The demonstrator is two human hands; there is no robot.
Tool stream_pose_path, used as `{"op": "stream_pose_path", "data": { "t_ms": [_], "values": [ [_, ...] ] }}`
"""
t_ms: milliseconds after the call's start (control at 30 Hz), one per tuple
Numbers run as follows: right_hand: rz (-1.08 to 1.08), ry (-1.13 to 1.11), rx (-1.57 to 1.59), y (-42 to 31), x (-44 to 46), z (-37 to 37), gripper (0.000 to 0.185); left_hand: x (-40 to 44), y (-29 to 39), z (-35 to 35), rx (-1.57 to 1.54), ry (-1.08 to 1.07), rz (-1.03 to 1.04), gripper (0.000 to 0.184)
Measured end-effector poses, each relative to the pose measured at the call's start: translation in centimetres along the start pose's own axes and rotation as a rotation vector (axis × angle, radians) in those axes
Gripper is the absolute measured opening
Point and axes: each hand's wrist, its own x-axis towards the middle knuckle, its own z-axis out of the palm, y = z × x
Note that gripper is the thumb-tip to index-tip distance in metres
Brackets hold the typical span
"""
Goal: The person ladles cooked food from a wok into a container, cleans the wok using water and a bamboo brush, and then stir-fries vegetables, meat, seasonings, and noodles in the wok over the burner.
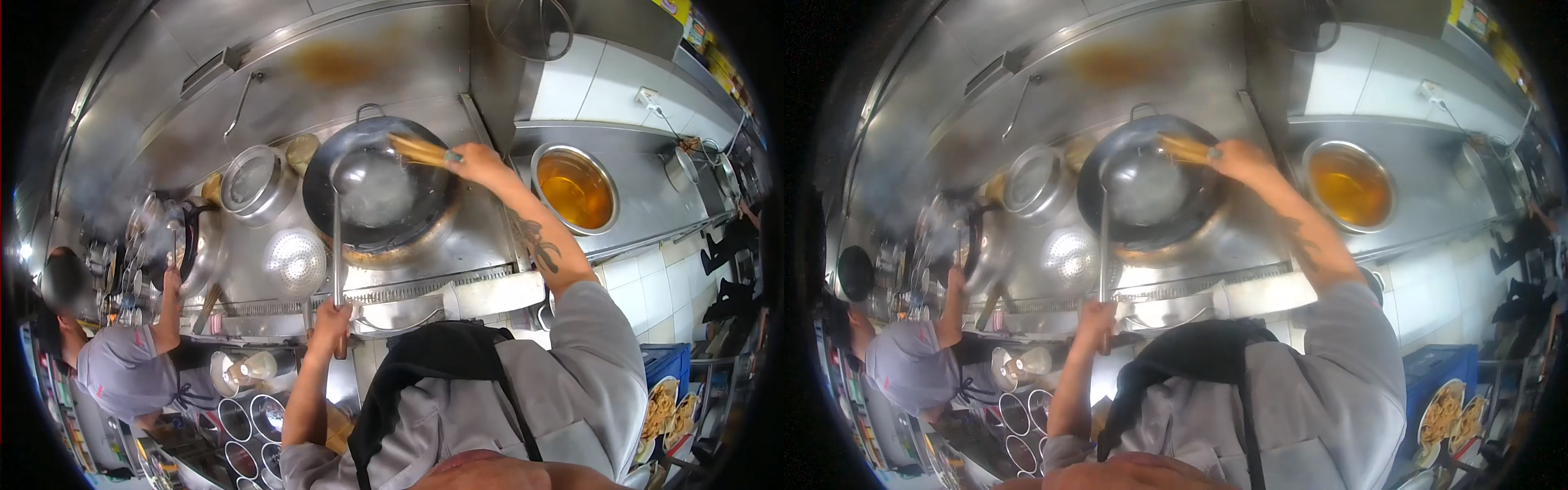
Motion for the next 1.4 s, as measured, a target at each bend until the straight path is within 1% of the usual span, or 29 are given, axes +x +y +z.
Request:
{"op": "stream_pose_path", "data": {
  "t_ms": [100,133,167,200,267,333,400,467,500,600,633,733,833,933,1000,1033,1133,1233,1333,1367,1400],
  "values": [
    [0.123,0.107,0.217,1.3,-2.7,-4.6,0.062,-1.8,3.1,1.2,0.291,0.226,0.419,0.026],
    [0.159,0.146,0.322,1.4,-3.9,-6.1,0.062,-2.2,3.8,1.8,0.383,0.297,0.562,0.03],
    [0.195,0.186,0.426,1.4,-5.3,-7.4,0.063,-2.2,4.4,2.6,0.293,0.271,0.664,0.041],
    [0.231,0.225,0.529,1.7,-6.6,-8.0,0.064,-2.2,5.6,3.7,0.255,0.229,0.729,0.042],
    [0.213,0.253,0.833,3.0,-8.8,-8.7,0.057,-1.9,8.4,6.6,0.172,0.147,0.854,0.046],
    [0.307,0.253,1.005,3.5,-10.6,-9.7,0.05,-0.7,9.7,10.0,0.149,0.031,0.726,0.044],
    [0.341,0.244,1.097,3.3,-12.2,-10.1,0.046,2.0,8.9,14.6,0.214,0.135,0.951,0.045],
    [0.359,0.234,1.163,3.3,-13.6,-10.0,0.045,4.4,8.5,18.5,0.218,-0.006,0.839,0.045],
    [0.401,0.226,1.134,4.8,-14.1,-9.0,0.046,5.5,8.1,20.2,0.22,-0.075,0.786,0.045],
    [0.424,0.234,1.139,3.6,-16.1,-9.3,0.047,8.4,5.6,25.0,0.336,-0.109,0.644,0.044],
    [0.418,0.248,1.14,3.0,-16.8,-9.5,0.046,8.9,4.7,26.3,0.3,-0.123,0.643,0.04],
    [0.464,0.25,1.118,4.0,-18.3,-8.9,0.045,8.8,2.8,28.8,0.296,-0.132,0.714,0.038],
    [0.469,0.266,1.106,4.0,-19.4,-9.0,0.044,7.8,2.5,31.0,0.299,-0.166,0.646,0.036],
    [0.489,0.265,1.105,4.2,-19.9,-8.5,0.044,6.5,5.7,31.0,0.155,-0.42,0.41,0.033],
    [0.51,0.239,1.079,3.9,-20.0,-8.7,0.044,6.9,5.9,31.4,-0.049,-0.54,0.313,0.031],
    [0.49,0.214,1.092,3.8,-20.0,-8.8,0.048,7.2,6.0,31.3,-0.153,-0.591,0.27,0.03],
    [0.467,0.217,1.103,2.9,-19.2,-8.7,0.051,7.8,6.8,29.1,-0.071,-0.41,0.503,0.029],
    [0.307,0.173,1.124,2.5,-17.4,-7.9,0.052,7.5,9.4,22.5,0.299,0.127,1.183,0.03],
    [0.113,0.014,0.736,0.4,-13.7,-8.2,0.052,8.5,10.0,16.2,0.545,0.398,1.136,0.03],
    [0.012,-0.02,0.573,-1.1,-12.4,-8.5,0.05,9.4,9.4,15.0,0.588,0.497,1.127,0.02],
    [-0.101,-0.074,0.385,-2.7,-10.7,-8.5,0.049,10.3,8.4,14.1,0.615,0.435,1.089,0.017]
  ]
}}
